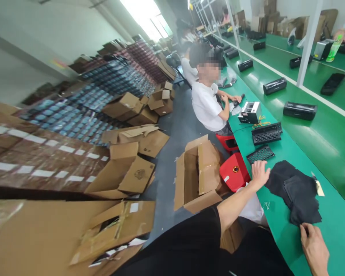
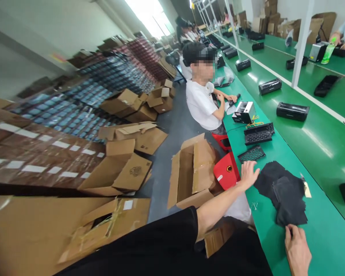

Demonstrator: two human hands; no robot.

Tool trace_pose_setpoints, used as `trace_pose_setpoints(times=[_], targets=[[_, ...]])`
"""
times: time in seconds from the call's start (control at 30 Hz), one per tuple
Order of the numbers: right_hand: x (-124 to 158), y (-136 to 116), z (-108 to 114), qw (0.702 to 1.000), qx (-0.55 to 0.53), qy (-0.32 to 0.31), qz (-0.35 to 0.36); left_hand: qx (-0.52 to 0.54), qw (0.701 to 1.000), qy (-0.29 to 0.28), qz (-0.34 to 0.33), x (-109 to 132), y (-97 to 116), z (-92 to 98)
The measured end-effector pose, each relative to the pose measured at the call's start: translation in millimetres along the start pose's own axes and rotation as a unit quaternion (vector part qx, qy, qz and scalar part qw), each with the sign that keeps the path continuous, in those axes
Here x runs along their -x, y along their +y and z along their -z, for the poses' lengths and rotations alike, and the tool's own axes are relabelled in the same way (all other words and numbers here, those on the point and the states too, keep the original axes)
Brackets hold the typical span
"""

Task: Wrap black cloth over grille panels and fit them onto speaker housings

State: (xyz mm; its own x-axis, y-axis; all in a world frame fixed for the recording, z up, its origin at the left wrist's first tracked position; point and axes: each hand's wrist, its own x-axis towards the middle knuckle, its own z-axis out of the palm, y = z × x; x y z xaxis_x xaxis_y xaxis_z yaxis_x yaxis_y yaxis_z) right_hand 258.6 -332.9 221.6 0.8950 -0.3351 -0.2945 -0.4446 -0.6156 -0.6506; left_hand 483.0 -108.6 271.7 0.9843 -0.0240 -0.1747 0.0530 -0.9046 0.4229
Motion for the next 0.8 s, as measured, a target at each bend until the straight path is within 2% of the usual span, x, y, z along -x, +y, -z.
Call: trace_pose_setpoints(times=[0.1, 0.17, 0.23, 0.3, 0.4, 0.47, 0.53, 0.67, 0.77, 0.8], targets=[[-2, -1, 5, 0.998, -0.053, 0.023, -0.024, -0.008, 1.000, -0.001, 0.006, -20, -31, 30.1], [1, -6, 20, 0.990, -0.101, 0.050, -0.086, 0.001, 1.000, -0.017, -0.015, -21, -38, 37.6], [9, -11, 40, 0.964, -0.195, 0.096, -0.156, 0.019, 0.998, -0.036, -0.043, -13, -35, 35.6], [22, -16, 63, 0.905, -0.342, 0.158, -0.199, 0.042, 0.994, -0.063, -0.080, 2, -24, 27.1], [53, -15, 98, 0.794, -0.512, 0.249, -0.213, 0.082, 0.980, -0.116, -0.141, 33, 3, 5.3], [79, -9, 120, 0.761, -0.534, 0.300, -0.214, 0.112, 0.964, -0.155, -0.185, 58, 27, -14.1], [108, 0, 142, 0.752, -0.525, 0.340, -0.208, 0.128, 0.930, -0.211, -0.272, 84, 56, -36.1], [159, 17, 175, 0.753, -0.507, 0.373, -0.195, 0.076, 0.812, -0.317, -0.484, 132, 110, -80.5], [177, 16, 180, 0.745, -0.520, 0.373, -0.187, 0.041, 0.755, -0.364, -0.544, 158, 130, -103.8], [178, 12, 178, 0.738, -0.536, 0.366, -0.187, 0.054, 0.748, -0.377, -0.543, 163, 132, -108.2]])
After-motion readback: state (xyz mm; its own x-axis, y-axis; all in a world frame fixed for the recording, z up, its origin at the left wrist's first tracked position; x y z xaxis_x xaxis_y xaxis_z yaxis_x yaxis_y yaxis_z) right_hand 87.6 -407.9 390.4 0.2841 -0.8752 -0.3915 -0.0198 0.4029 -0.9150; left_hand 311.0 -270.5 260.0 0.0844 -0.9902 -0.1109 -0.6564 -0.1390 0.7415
